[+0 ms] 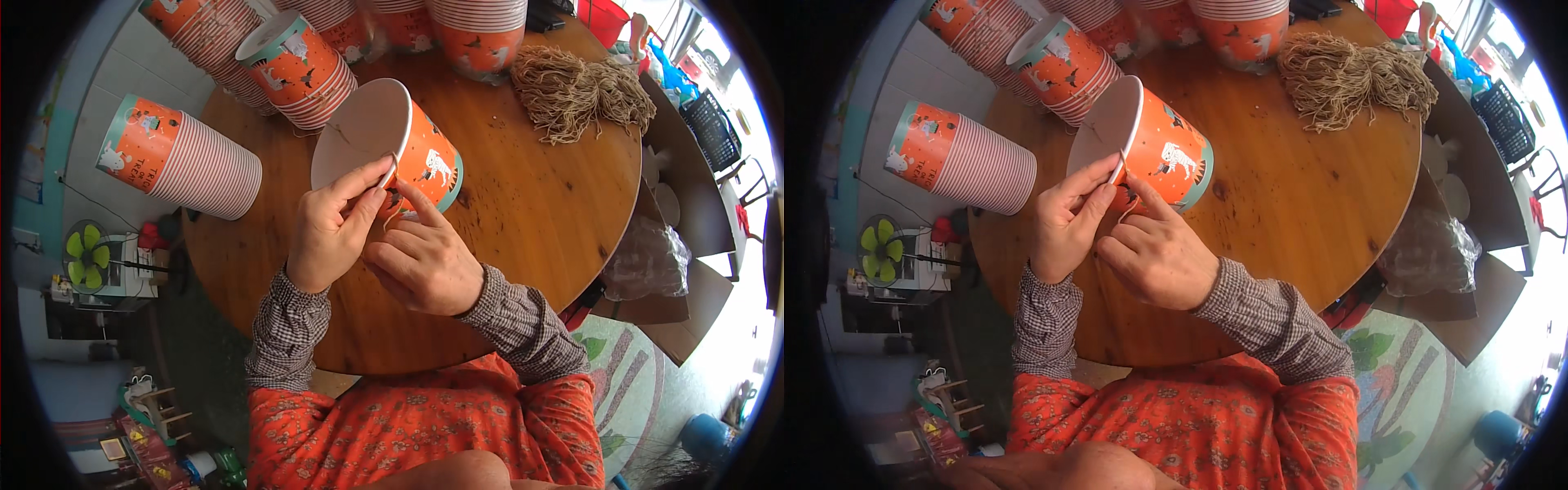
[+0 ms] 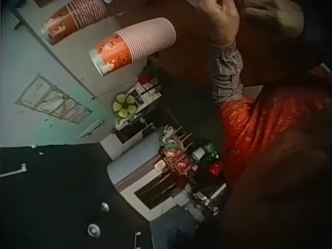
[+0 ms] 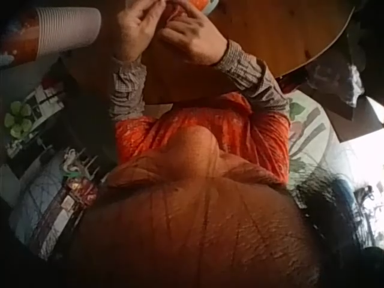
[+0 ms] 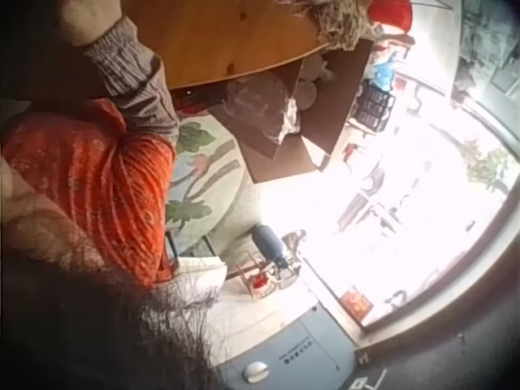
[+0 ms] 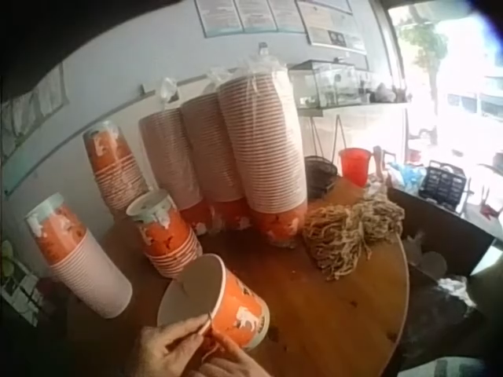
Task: Threading thin cords through pre-drilled holes in paper buckets and tying them to form handles.
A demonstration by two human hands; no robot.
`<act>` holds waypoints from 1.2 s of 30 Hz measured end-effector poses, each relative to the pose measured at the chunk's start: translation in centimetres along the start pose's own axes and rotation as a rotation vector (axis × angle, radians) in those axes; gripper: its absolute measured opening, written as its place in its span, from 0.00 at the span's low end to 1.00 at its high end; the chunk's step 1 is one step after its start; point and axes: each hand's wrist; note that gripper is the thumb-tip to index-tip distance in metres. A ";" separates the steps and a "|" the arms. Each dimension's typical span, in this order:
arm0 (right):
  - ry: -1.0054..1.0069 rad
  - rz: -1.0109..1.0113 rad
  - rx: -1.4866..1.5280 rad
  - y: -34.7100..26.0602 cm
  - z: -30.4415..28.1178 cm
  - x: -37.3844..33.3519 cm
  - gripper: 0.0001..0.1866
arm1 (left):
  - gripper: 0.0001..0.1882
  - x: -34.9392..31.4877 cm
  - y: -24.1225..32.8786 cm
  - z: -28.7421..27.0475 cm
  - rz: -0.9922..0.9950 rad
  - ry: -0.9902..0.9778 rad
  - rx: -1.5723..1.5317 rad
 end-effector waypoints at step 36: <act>0.558 0.428 0.101 4.0 -0.8 0.3 0.06 | 0.08 0.9 -0.9 -0.6 0.147 0.019 0.338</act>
Point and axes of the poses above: each hand's wrist, its own x-axis towards the middle knuckle, its own z-axis out of the palm, y = z × x, and after that the axes turned 10 degrees about z, right-handed
